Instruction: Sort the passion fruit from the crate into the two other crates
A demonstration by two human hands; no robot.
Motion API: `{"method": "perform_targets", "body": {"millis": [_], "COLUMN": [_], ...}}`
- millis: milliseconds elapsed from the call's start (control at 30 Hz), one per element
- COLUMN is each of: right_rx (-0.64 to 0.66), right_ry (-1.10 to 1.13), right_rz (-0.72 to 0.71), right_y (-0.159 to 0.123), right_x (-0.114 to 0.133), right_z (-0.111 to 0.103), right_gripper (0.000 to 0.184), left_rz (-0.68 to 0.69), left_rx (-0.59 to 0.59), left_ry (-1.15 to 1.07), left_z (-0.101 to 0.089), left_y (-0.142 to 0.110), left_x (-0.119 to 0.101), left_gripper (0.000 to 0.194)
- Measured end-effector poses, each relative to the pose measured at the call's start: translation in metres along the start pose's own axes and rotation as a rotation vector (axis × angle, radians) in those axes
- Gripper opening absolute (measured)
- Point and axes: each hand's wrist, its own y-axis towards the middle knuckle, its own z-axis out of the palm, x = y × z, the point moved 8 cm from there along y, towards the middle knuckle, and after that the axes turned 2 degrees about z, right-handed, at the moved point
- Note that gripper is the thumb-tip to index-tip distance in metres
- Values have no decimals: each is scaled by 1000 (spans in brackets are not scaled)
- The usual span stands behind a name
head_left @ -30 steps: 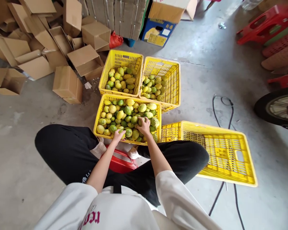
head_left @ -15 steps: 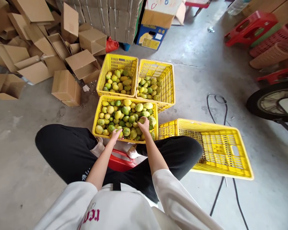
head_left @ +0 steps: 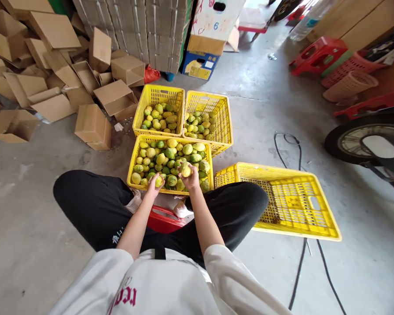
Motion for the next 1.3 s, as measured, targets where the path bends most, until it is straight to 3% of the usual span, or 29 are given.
{"method": "perform_targets", "body": {"millis": [300, 433, 533, 633, 933, 1067, 1300], "right_rx": [-30, -5, 35, 36, -2, -25, -29], "right_ry": [113, 71, 9, -19, -86, -133, -143], "right_rz": [121, 179, 185, 176, 77, 140, 197], "right_y": [-29, -30, -29, -31, -38, -37, -30], "right_x": [-8, -15, -16, -17, -17, -25, -30], "right_z": [13, 17, 24, 27, 28, 24, 23], "right_gripper": [16, 33, 33, 26, 25, 18, 34], "left_rz": [-12, -59, -74, -101, 7, -15, -58], "left_rx": [-3, -47, -73, -18, 116, 79, -6], "left_ry": [-121, -83, -49, -33, 25, 13, 38], "left_z": [20, 22, 24, 28, 37, 31, 20], "left_y": [-17, -24, -27, -28, -31, -27, -14], "left_x": [-23, -23, -22, -20, -22, -19, -13], "left_gripper": [15, 25, 29, 34, 22, 22, 24]}}
